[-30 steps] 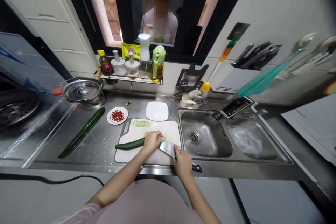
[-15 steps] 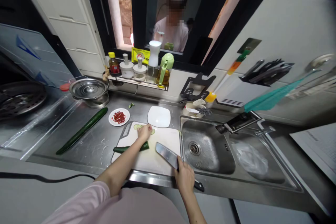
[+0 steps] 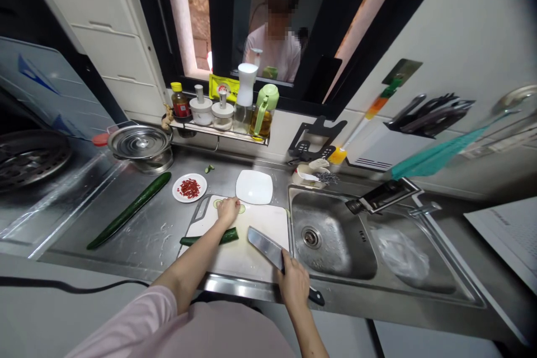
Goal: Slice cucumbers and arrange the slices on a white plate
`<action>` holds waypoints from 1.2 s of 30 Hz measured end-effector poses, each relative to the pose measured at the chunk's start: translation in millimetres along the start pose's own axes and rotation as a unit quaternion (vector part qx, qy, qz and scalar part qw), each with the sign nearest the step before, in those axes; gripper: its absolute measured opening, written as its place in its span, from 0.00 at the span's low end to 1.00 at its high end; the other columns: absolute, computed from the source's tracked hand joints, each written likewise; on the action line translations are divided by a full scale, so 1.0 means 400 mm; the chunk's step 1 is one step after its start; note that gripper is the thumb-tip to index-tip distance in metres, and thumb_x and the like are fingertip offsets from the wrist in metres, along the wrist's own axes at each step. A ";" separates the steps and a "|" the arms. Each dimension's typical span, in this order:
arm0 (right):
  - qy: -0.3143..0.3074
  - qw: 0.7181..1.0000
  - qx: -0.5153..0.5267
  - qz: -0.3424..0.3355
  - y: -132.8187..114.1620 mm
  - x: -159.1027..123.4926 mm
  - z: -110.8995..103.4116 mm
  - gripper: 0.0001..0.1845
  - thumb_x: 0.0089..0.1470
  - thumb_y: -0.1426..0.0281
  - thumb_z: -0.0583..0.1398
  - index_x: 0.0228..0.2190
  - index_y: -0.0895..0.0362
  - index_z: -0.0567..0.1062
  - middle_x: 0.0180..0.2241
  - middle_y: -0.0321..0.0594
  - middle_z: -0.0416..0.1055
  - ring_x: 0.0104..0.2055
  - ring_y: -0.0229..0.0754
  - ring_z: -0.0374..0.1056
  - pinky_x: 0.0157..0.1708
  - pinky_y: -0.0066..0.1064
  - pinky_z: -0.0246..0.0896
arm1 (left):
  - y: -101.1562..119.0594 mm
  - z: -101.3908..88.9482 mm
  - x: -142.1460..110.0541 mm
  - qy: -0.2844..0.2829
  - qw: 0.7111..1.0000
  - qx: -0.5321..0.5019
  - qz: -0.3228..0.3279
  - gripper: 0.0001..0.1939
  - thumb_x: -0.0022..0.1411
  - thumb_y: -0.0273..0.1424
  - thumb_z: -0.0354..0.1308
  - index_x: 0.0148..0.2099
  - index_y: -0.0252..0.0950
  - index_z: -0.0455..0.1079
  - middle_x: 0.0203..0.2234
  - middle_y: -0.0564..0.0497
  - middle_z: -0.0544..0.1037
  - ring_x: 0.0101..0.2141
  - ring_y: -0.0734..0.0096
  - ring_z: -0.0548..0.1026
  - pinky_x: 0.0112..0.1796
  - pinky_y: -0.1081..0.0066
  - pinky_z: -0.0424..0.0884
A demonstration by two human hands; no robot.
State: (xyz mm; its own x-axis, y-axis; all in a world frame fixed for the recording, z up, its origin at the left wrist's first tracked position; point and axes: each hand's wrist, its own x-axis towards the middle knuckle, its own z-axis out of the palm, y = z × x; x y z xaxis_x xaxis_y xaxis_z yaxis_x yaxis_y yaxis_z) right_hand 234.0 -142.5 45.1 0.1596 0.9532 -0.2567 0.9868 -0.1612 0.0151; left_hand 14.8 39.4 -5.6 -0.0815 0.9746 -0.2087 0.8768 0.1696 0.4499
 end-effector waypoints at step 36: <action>-0.017 0.995 0.097 0.016 -0.006 0.035 0.010 0.25 0.57 0.67 0.55 0.56 0.55 0.67 0.47 0.44 0.74 0.47 0.44 0.70 0.44 0.30 0.57 | -0.129 -0.004 -0.313 0.159 0.979 -0.088 0.095 0.12 0.65 0.36 0.49 0.42 0.41 0.74 0.43 0.47 0.77 0.46 0.62 0.72 0.50 0.61 0.63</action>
State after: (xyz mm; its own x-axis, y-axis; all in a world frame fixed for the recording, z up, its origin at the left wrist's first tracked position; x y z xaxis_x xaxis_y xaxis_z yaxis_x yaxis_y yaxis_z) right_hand 233.6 -129.6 37.6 0.1860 0.9384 -0.2911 0.9571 -0.2400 -0.1621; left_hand -20.8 -90.9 -1.3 -0.0928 0.9824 0.1623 0.7982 -0.0240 0.6019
